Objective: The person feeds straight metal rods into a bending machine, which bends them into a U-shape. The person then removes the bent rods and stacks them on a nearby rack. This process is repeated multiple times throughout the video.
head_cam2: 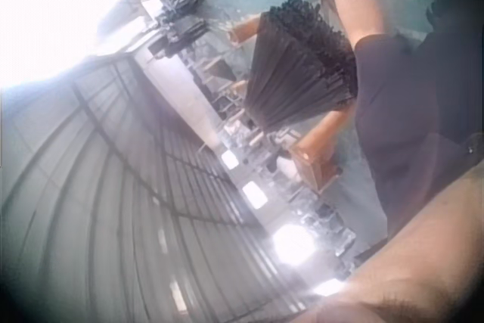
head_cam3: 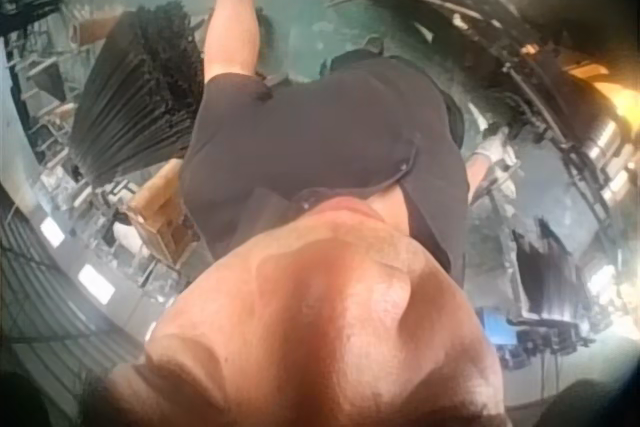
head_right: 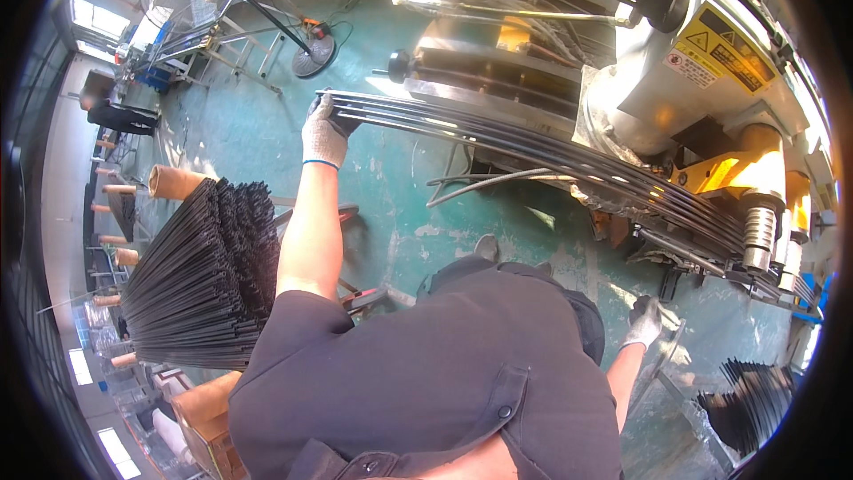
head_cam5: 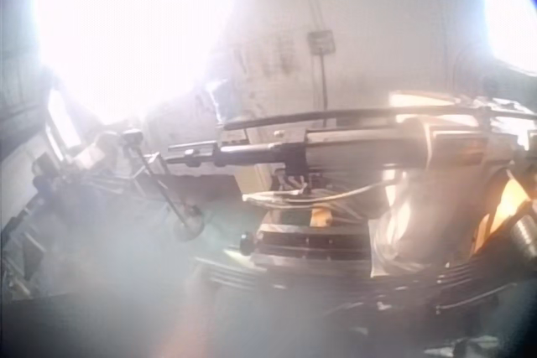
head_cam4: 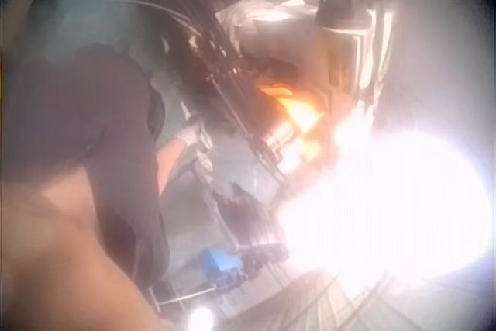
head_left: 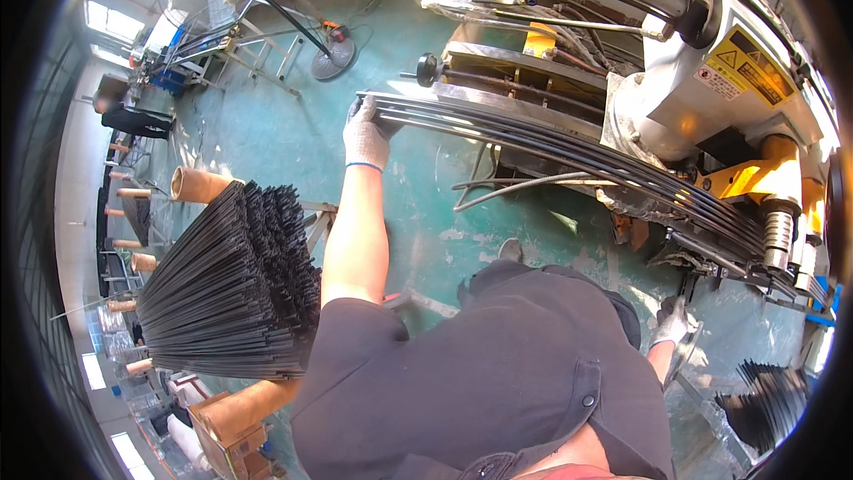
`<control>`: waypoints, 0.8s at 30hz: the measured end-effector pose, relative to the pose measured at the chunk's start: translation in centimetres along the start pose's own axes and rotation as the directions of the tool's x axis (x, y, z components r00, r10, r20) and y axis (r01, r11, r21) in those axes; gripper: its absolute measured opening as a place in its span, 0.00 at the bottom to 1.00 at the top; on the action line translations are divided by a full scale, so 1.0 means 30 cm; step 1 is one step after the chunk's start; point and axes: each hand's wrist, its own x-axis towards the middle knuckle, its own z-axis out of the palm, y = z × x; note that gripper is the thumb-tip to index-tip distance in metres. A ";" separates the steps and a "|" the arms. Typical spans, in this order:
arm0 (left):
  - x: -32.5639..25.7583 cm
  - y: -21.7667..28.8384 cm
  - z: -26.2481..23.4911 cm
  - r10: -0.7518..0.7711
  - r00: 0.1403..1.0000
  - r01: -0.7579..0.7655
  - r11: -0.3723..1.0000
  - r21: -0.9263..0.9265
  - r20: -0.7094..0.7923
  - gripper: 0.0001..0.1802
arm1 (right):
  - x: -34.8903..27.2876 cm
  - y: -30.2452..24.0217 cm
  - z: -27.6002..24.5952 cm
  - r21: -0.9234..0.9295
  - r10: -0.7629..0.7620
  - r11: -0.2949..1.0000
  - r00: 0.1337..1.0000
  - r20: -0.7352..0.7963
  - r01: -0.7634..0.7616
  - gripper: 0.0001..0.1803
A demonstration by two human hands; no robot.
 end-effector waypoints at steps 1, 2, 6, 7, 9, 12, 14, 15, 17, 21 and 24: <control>-0.003 0.006 0.001 0.005 1.000 -0.005 1.000 -0.011 -0.017 0.09 | 0.014 0.018 -0.001 0.011 0.010 1.000 1.000 0.013 -0.010 0.20; -0.001 0.005 0.007 0.010 0.999 -0.011 1.000 -0.021 -0.034 0.09 | 0.029 0.033 0.002 0.022 0.020 1.000 0.999 0.027 -0.020 0.19; 0.037 -0.010 -0.012 0.043 0.998 -0.047 0.994 -0.094 -0.043 0.12 | 0.068 0.047 0.005 -0.025 0.034 0.999 0.996 0.088 -0.032 0.19; 0.039 -0.013 0.001 0.057 0.994 -0.066 0.993 -0.096 -0.095 0.13 | 0.041 0.028 0.024 -0.038 0.030 0.999 0.997 0.077 -0.027 0.21; 0.031 -0.021 0.022 0.056 0.989 -0.068 0.994 -0.081 -0.140 0.13 | 0.041 0.021 0.031 -0.038 0.022 0.999 0.997 0.080 -0.019 0.21; 0.010 -0.024 0.034 0.061 0.987 -0.067 0.997 -0.038 -0.151 0.14 | 0.058 0.037 0.007 -0.013 0.015 1.000 0.994 0.108 -0.014 0.21; 0.005 -0.021 0.017 0.049 0.989 -0.048 0.999 0.010 -0.137 0.13 | 0.035 0.026 0.010 -0.009 0.007 1.000 0.993 0.122 -0.006 0.22; 0.006 -0.024 0.008 0.059 0.990 -0.058 0.998 0.012 -0.128 0.12 | 0.027 0.031 0.013 -0.023 0.011 1.000 0.994 0.108 -0.009 0.22; -0.002 -0.015 0.027 0.047 0.988 -0.046 0.999 0.011 -0.146 0.11 | 0.016 0.036 0.012 -0.052 0.016 0.999 0.997 0.075 -0.012 0.22; 0.045 -0.022 -0.004 0.085 0.971 -0.092 0.995 -0.023 -0.221 0.12 | 0.087 0.087 -0.018 -0.089 0.028 0.996 0.990 0.140 -0.015 0.23; 0.061 -0.040 -0.007 0.112 0.967 -0.111 0.994 0.014 -0.227 0.12 | 0.097 0.079 -0.006 -0.101 0.023 0.995 0.989 0.149 -0.008 0.23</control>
